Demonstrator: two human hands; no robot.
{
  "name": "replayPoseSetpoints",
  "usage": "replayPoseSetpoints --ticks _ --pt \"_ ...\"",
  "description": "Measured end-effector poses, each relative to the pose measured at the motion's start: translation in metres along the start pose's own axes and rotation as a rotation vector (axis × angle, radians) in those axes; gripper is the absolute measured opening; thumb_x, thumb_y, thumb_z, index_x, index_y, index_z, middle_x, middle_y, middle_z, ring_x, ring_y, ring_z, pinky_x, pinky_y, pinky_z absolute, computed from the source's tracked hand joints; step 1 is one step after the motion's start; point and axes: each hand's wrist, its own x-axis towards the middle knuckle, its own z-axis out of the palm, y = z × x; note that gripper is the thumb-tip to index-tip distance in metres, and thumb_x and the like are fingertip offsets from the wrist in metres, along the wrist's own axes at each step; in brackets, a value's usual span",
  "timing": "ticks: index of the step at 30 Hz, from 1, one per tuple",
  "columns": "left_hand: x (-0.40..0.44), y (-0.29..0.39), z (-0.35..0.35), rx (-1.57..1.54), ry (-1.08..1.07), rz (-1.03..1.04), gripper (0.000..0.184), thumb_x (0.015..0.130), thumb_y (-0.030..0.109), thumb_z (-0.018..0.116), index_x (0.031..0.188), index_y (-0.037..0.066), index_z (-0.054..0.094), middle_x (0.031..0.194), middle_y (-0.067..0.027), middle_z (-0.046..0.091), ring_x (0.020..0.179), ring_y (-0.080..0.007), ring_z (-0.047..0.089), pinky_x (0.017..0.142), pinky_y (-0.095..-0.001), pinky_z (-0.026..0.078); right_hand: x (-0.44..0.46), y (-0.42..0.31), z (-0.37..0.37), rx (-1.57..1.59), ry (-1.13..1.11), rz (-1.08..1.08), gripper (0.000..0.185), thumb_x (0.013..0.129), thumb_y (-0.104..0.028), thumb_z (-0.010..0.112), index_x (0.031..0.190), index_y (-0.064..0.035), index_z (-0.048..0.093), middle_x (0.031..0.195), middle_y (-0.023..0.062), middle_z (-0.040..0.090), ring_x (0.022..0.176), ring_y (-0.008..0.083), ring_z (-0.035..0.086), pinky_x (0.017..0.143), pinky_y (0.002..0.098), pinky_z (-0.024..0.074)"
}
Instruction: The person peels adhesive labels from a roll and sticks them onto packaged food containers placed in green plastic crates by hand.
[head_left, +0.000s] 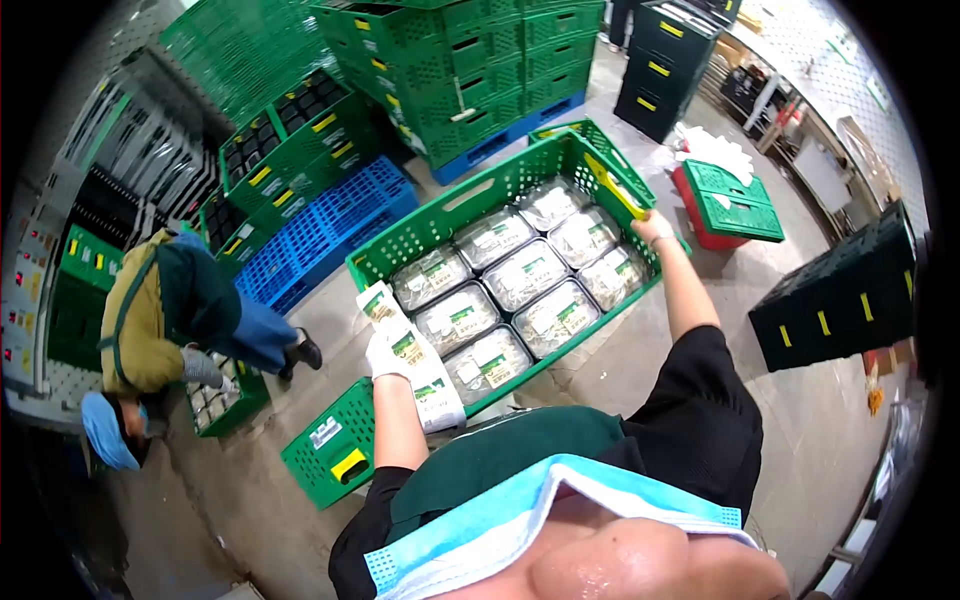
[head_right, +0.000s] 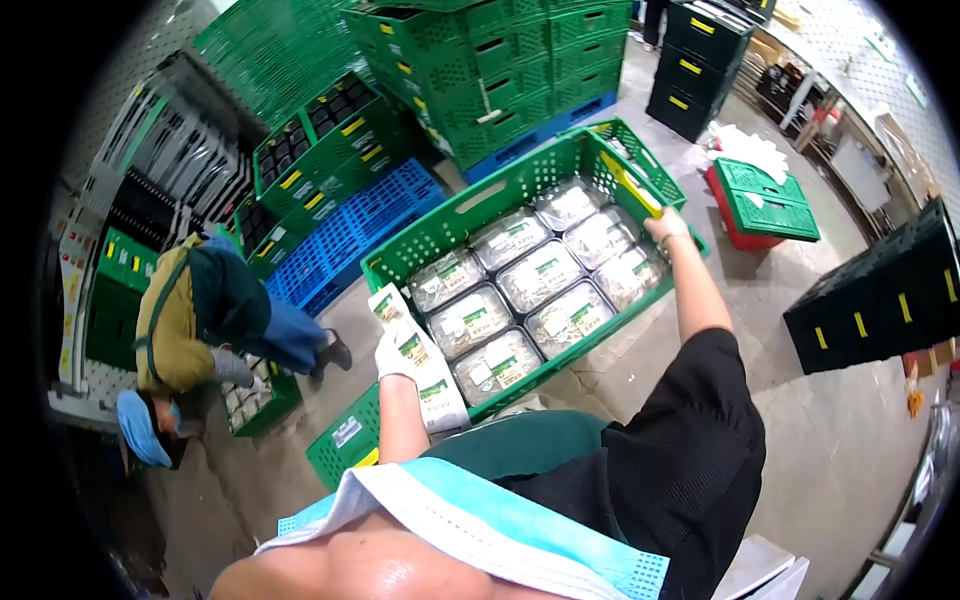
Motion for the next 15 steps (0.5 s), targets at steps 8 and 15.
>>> replayPoseSetpoints --ticks 8,15 --pt "0.007 -0.026 -0.022 0.163 0.048 0.197 0.012 0.080 0.014 0.055 0.087 0.003 0.055 0.079 -0.0054 0.057 0.064 -0.0160 0.057 0.056 -0.0294 0.048 -0.110 -0.004 0.036 -0.236 0.524 -0.041 0.060 0.066 -0.025 0.060 0.117 -0.0039 0.038 0.125 0.0136 0.033 0.119 0.0282 0.024 0.097 0.0422 0.0224" --pt "-0.143 0.019 -0.021 0.615 -0.290 0.422 0.016 0.079 0.012 0.057 0.090 0.000 0.058 0.083 -0.0040 0.060 0.074 -0.0109 0.054 0.067 -0.0235 0.043 -0.231 -0.183 0.044 0.718 -0.553 -1.008 0.065 0.069 -0.020 0.067 0.122 -0.0047 0.032 0.110 0.0157 0.050 0.095 0.0213 0.052 0.083 0.0321 0.0395"
